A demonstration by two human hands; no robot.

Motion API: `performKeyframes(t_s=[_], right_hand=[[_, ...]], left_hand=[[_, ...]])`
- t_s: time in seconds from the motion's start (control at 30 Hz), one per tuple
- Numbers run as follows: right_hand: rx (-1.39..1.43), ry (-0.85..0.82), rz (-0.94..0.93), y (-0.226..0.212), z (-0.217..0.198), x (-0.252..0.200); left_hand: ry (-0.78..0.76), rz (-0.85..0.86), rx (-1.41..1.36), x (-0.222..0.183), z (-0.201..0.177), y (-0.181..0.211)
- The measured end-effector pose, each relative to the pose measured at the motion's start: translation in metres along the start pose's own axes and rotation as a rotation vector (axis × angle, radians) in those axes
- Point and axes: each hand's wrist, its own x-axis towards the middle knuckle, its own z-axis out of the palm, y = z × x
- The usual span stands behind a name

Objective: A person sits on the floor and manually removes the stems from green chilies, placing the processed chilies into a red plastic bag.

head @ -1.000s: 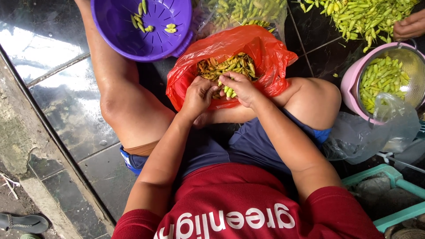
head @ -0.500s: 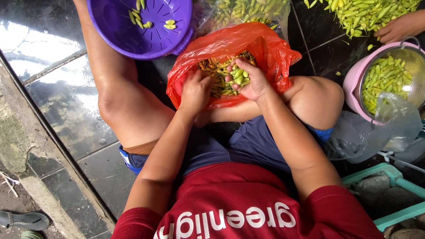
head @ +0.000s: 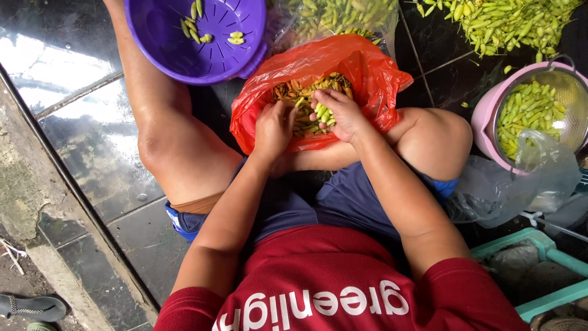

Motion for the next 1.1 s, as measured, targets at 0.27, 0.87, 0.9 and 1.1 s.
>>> performKeyframes(t_s=[0.27, 0.87, 0.9, 1.1], right_hand=[[-0.187, -0.033, -0.155, 0.019, 0.009, -0.003], [0.019, -0.17, 0.129, 0.003, 0.003, -0.01], [0.024, -0.191, 0.159, 0.002, 0.003, -0.01], [0.04, -0.149, 0.255, 0.008, 0.0, -0.001]], left_hand=[[-0.013, -0.032, -0.277, -0.002, -0.03, 0.025], [0.044, 0.371, -0.453, 0.016, -0.062, 0.047], [0.046, 0.406, -0.438, 0.016, -0.061, 0.045], [0.045, 0.404, -0.374, 0.014, -0.06, 0.046]])
